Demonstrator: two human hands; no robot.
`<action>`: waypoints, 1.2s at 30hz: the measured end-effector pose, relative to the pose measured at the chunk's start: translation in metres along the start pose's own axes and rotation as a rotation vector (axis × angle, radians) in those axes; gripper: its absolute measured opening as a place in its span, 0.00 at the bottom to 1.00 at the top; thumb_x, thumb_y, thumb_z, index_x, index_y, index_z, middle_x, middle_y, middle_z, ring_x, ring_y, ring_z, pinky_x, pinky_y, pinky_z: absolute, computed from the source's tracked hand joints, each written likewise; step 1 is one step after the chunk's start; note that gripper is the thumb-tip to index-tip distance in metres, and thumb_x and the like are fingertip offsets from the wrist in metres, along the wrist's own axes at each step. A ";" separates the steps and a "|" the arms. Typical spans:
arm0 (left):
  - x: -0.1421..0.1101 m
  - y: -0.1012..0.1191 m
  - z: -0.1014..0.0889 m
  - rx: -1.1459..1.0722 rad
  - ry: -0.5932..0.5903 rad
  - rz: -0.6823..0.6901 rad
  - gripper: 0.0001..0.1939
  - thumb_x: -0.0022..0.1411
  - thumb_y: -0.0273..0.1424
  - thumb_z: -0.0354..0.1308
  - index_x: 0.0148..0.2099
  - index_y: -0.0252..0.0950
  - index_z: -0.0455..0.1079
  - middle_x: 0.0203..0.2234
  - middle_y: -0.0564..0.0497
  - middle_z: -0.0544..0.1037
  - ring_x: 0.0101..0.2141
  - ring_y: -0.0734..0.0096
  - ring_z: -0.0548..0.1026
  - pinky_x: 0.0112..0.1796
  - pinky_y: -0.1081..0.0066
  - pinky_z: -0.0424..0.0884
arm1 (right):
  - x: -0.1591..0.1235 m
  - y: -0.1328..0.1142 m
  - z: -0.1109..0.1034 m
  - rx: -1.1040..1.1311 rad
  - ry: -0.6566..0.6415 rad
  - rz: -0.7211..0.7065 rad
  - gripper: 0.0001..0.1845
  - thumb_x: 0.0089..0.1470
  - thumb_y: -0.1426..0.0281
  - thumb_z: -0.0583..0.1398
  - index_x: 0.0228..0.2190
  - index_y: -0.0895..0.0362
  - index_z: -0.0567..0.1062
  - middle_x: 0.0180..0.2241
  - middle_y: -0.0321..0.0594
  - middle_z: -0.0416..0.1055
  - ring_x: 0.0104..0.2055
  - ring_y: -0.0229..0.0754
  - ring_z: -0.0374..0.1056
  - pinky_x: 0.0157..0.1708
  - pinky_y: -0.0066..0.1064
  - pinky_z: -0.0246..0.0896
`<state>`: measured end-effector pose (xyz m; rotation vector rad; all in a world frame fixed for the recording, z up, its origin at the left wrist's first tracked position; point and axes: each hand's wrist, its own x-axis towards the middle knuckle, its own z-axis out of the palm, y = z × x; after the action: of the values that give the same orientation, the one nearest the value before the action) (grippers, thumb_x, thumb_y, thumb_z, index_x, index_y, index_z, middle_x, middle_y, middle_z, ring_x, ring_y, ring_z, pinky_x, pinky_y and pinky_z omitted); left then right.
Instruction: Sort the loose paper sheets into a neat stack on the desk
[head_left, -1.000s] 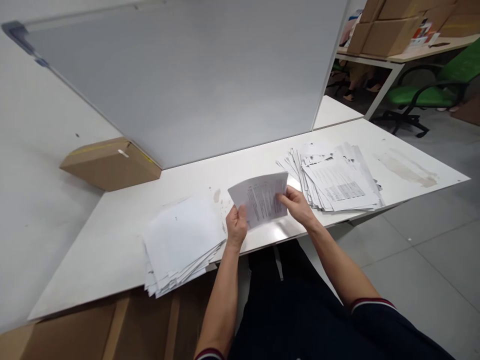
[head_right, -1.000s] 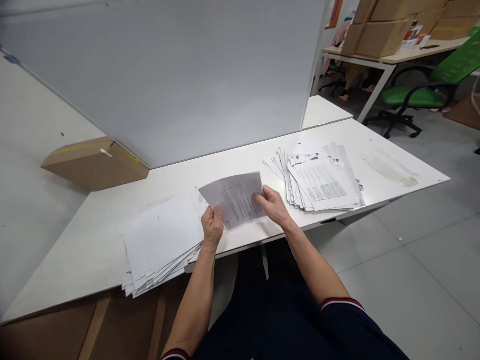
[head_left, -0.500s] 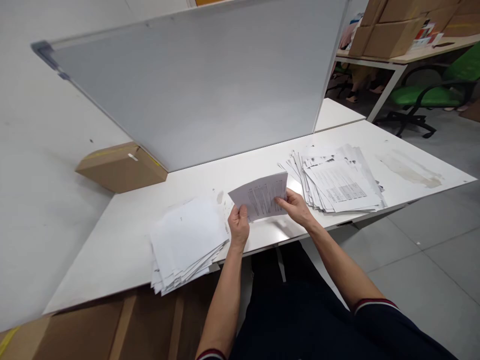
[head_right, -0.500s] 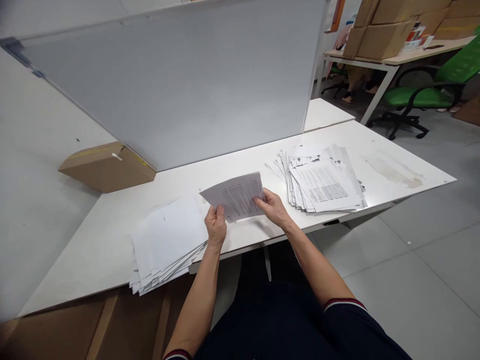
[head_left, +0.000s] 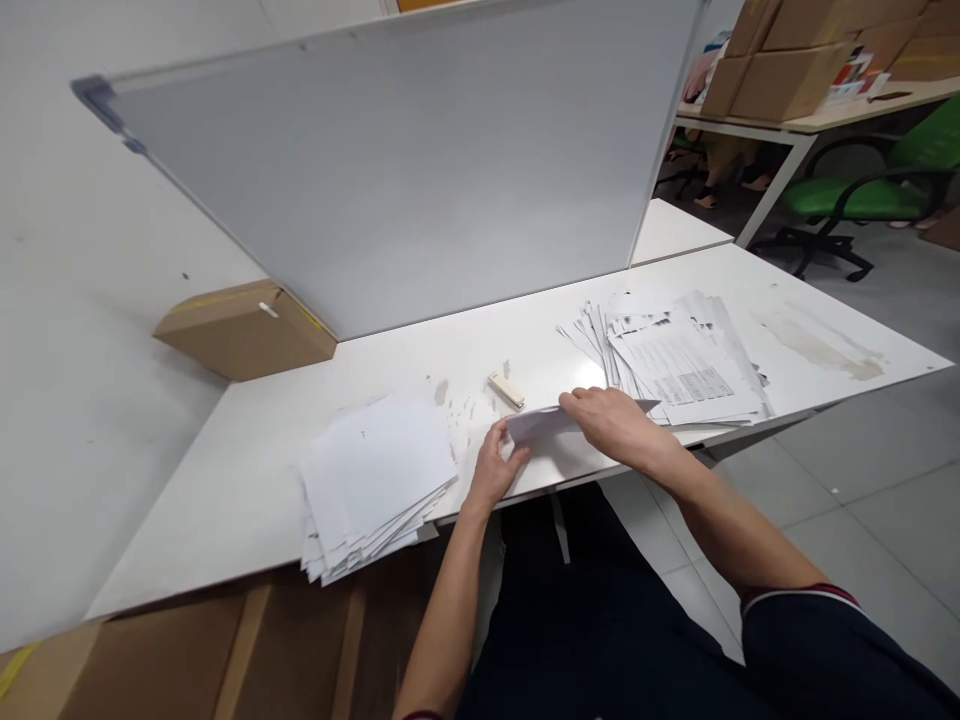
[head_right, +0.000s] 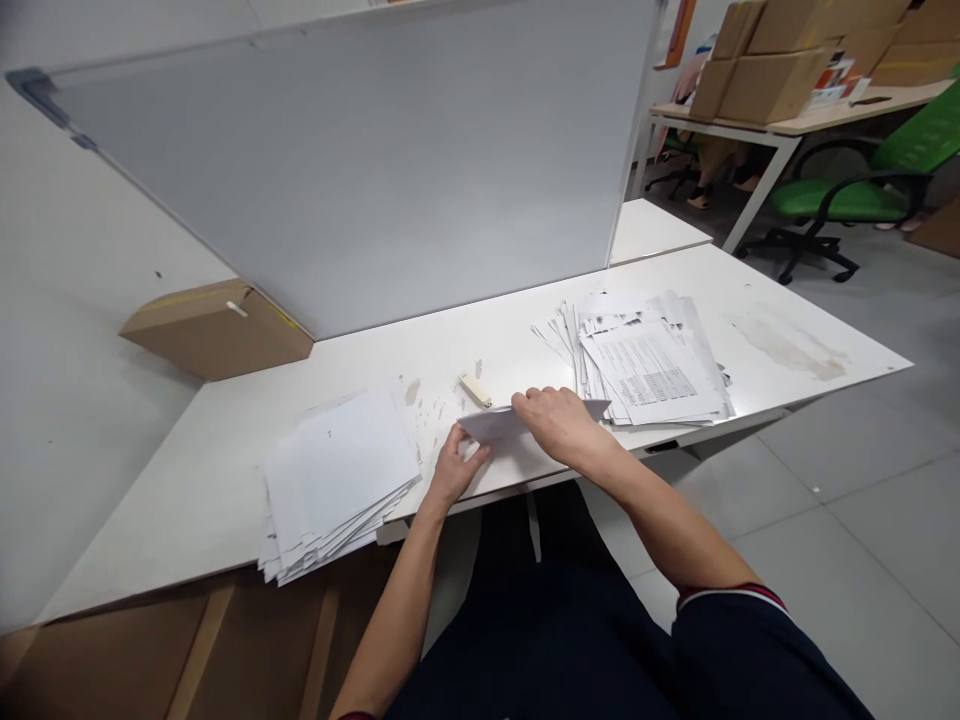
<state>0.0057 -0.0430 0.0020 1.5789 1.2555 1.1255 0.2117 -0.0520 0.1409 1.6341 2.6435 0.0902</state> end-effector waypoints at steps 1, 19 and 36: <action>0.000 0.000 0.001 0.003 0.005 0.016 0.15 0.50 0.34 0.62 0.43 0.40 0.72 0.39 0.47 0.75 0.42 0.63 0.72 0.45 0.64 0.66 | 0.002 -0.001 0.003 0.005 -0.024 0.012 0.17 0.46 0.87 0.48 0.33 0.59 0.67 0.26 0.42 0.68 0.24 0.39 0.61 0.22 0.31 0.38; 0.065 -0.020 0.000 0.351 -0.066 0.300 0.29 0.51 0.17 0.47 0.53 0.43 0.69 0.57 0.47 0.63 0.57 0.57 0.60 0.57 0.55 0.55 | -0.028 0.060 0.085 1.498 -0.353 0.571 0.09 0.49 0.64 0.61 0.31 0.57 0.72 0.35 0.45 0.76 0.34 0.45 0.73 0.33 0.37 0.70; 0.059 -0.029 -0.007 0.499 -0.032 0.332 0.30 0.51 0.14 0.41 0.51 0.40 0.70 0.57 0.48 0.65 0.55 0.65 0.62 0.55 0.58 0.59 | -0.002 0.051 0.107 1.480 -0.314 0.634 0.10 0.49 0.65 0.61 0.32 0.58 0.71 0.37 0.48 0.76 0.36 0.47 0.73 0.34 0.35 0.70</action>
<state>-0.0025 0.0205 -0.0145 2.2336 1.3550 1.0235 0.2641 -0.0282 0.0379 2.2632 1.6542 -2.2517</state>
